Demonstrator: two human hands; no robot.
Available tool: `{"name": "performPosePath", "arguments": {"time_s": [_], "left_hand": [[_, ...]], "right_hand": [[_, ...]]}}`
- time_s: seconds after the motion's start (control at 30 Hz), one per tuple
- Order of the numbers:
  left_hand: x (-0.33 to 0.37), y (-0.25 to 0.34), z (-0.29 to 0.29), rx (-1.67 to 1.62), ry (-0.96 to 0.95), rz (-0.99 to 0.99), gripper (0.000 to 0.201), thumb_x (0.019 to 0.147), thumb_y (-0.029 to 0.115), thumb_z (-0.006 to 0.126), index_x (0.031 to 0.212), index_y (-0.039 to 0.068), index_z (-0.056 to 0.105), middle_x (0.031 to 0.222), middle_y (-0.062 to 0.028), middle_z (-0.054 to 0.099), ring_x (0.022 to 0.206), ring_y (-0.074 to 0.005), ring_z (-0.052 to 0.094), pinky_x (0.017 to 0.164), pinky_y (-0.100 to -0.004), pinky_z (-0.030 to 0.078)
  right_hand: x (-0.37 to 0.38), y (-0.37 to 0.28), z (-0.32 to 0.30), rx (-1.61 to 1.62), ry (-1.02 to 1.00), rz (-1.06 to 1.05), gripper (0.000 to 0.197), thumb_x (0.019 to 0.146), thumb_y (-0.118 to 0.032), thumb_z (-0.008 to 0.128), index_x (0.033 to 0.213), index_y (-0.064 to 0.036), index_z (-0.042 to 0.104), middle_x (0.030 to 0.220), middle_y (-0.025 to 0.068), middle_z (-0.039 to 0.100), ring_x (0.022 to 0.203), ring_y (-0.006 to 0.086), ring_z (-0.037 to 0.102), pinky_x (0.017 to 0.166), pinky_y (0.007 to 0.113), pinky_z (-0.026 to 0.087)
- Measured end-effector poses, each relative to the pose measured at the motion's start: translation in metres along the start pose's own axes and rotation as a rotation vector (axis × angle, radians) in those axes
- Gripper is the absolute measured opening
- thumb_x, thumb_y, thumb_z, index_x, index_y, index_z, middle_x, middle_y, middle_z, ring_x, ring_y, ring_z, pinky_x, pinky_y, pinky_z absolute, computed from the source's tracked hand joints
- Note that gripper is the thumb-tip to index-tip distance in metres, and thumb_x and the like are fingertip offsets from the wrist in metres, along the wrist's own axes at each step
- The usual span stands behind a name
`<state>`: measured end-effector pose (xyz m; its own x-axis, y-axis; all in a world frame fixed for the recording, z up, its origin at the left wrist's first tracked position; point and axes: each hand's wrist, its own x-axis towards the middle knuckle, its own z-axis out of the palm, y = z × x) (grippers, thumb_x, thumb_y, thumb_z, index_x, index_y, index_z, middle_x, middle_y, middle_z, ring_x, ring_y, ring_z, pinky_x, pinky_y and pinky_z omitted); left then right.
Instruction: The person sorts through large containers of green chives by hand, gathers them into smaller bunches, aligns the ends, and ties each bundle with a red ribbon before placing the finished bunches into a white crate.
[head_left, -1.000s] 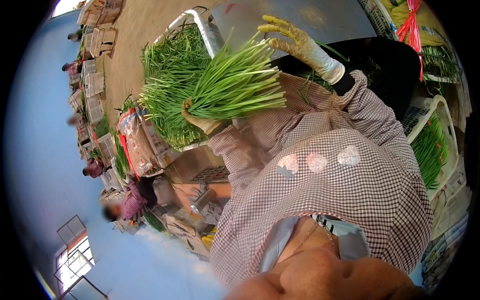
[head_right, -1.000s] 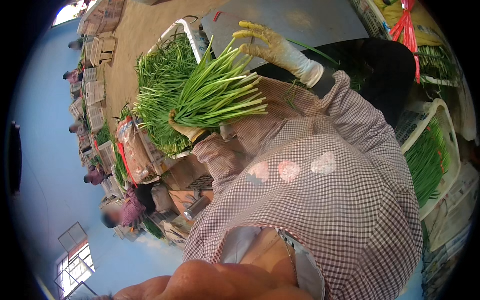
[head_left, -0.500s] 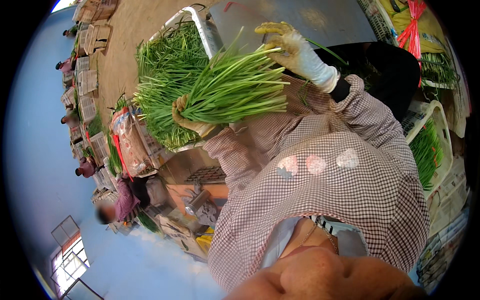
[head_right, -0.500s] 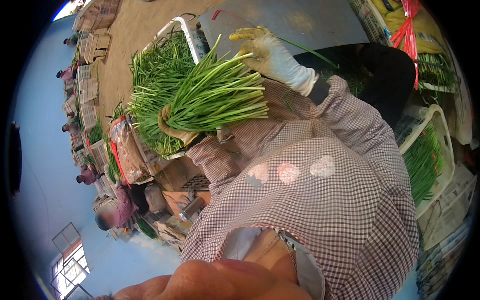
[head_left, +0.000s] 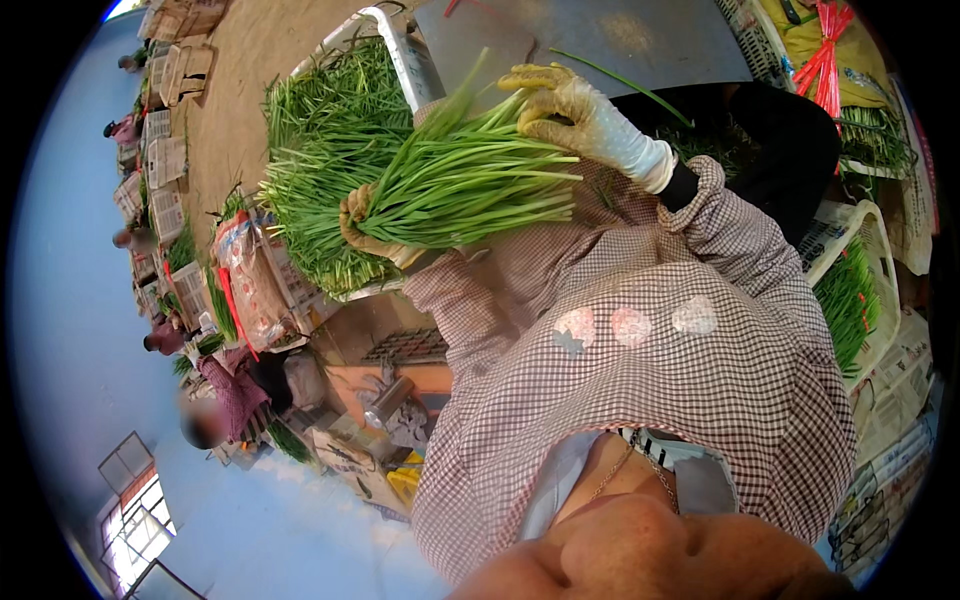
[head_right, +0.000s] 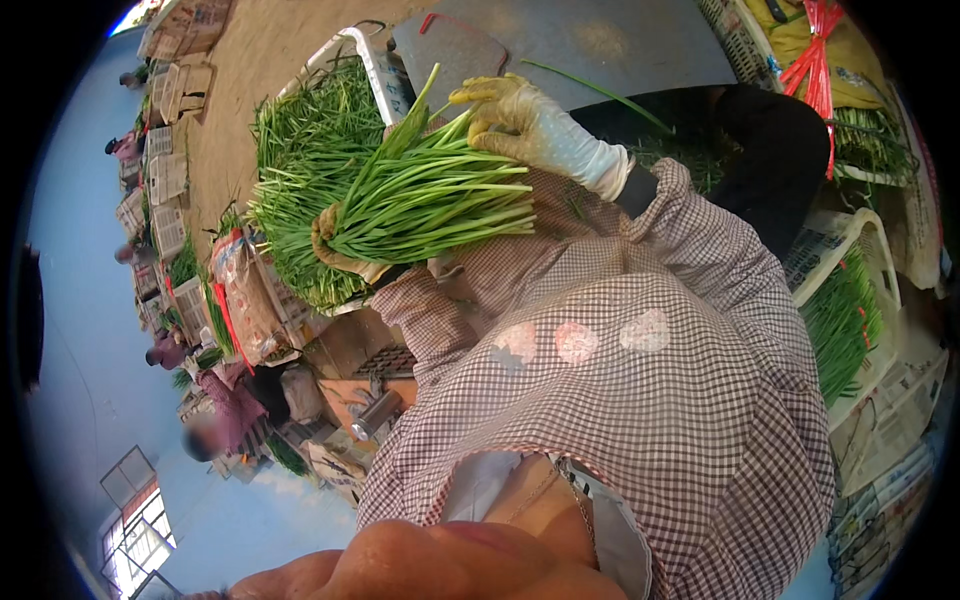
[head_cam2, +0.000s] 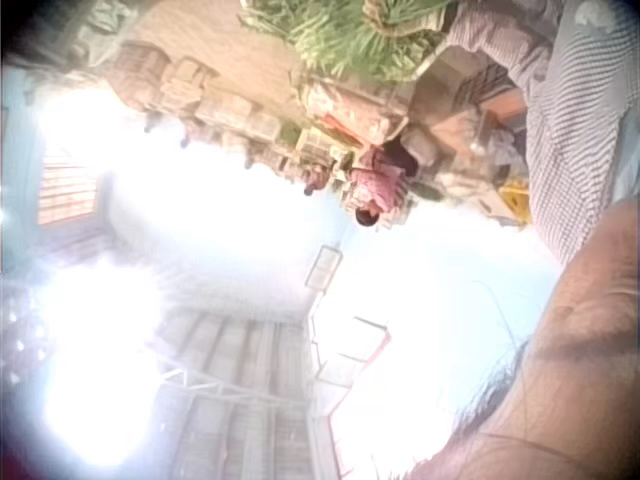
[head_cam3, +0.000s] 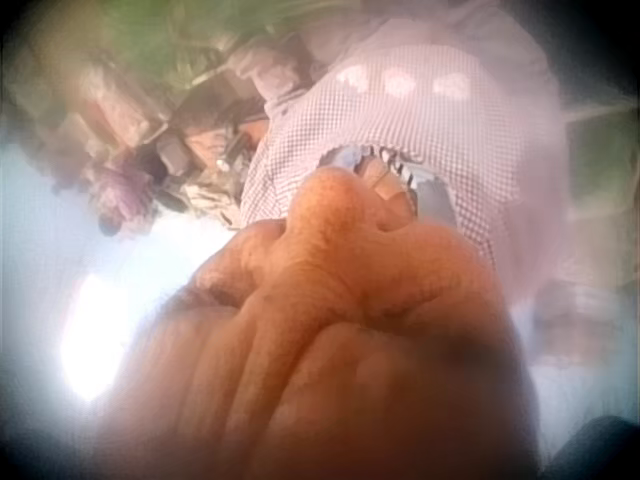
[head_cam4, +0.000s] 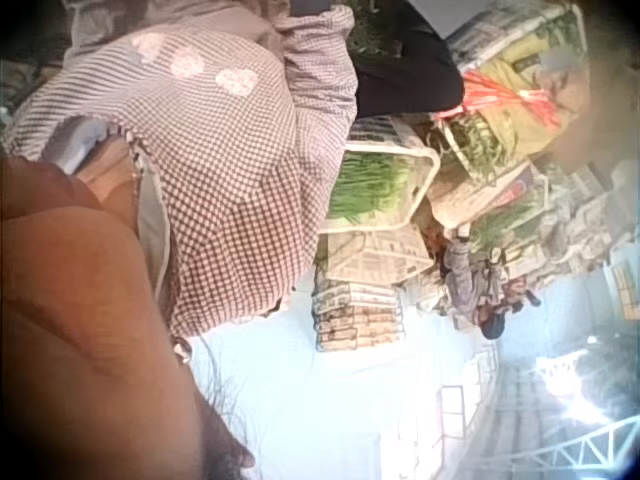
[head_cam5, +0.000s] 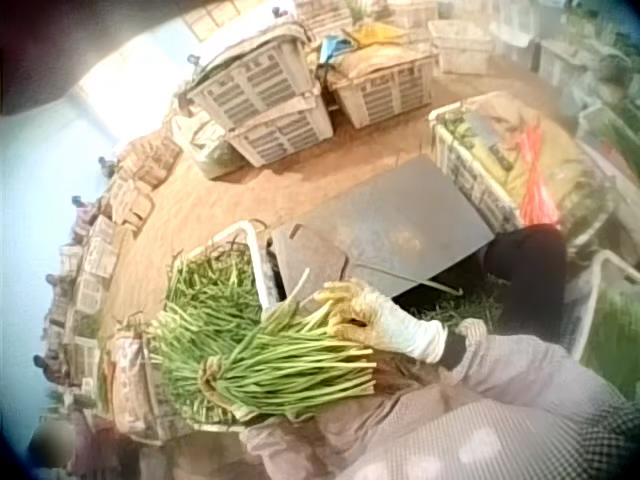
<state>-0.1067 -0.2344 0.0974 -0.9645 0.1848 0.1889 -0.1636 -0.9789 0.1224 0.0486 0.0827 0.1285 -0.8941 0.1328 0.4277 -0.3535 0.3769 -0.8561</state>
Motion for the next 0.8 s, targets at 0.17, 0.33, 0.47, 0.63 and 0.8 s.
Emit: {"name": "performPosePath", "arguments": {"time_s": [0.17,0.33,0.47,0.63,0.8], "left_hand": [[-0.001,0.004,0.000,-0.015,0.005,0.005,0.006,0.095,0.016,0.062,0.095,0.010,0.064,0.072,0.0025,0.056,0.071,-0.0134,0.058,0.077,-0.0313,0.054],[0.002,0.005,-0.001,0.007,-0.154,-0.056,0.006,0.095,0.016,0.062,0.098,0.011,0.064,0.077,0.0036,0.055,0.074,-0.0125,0.055,0.084,-0.0339,0.047],[0.004,0.005,0.007,0.025,-0.131,-0.051,0.003,0.094,0.015,0.063,0.094,0.012,0.062,0.071,0.0048,0.051,0.069,-0.0127,0.051,0.082,-0.0333,0.044],[0.003,0.002,0.017,0.039,-0.159,-0.044,0.007,0.093,0.014,0.063,0.088,0.013,0.058,0.070,0.0046,0.051,0.068,-0.0128,0.051,0.079,-0.0327,0.042],[0.007,-0.004,0.025,0.004,-0.246,-0.035,0.004,0.095,0.013,0.059,0.093,0.011,0.057,0.072,0.0024,0.052,0.070,-0.0146,0.052,0.080,-0.0348,0.043]], "right_hand": [[-0.007,0.000,-0.012,-0.076,0.064,0.097,0.028,0.092,-0.036,0.075,0.104,-0.0100,0.076,0.143,0.0113,0.061,0.140,0.0320,0.049,0.119,0.047,0.033],[-0.004,-0.001,-0.009,-0.299,-0.109,0.028,0.021,0.092,-0.029,0.074,0.103,-0.0106,0.076,0.145,0.0085,0.060,0.143,0.0303,0.046,0.124,0.052,0.023],[-0.012,-0.003,0.003,-0.891,-0.156,-0.046,0.032,0.092,-0.020,0.070,0.121,-0.0062,0.068,0.146,0.0069,0.057,0.141,0.0283,0.048,0.126,0.053,0.020],[-0.038,-0.007,-0.029,-1.040,-0.141,-0.029,0.037,0.086,-0.013,0.067,0.122,-0.0024,0.066,0.132,0.0102,0.062,0.128,0.0250,0.057,0.123,0.051,0.031],[-0.033,-0.015,-0.080,-1.361,-0.626,0.621,0.035,0.084,-0.032,0.079,0.112,-0.0106,0.075,0.117,0.0122,0.070,0.114,0.0281,0.066,0.112,0.048,0.044]]}}
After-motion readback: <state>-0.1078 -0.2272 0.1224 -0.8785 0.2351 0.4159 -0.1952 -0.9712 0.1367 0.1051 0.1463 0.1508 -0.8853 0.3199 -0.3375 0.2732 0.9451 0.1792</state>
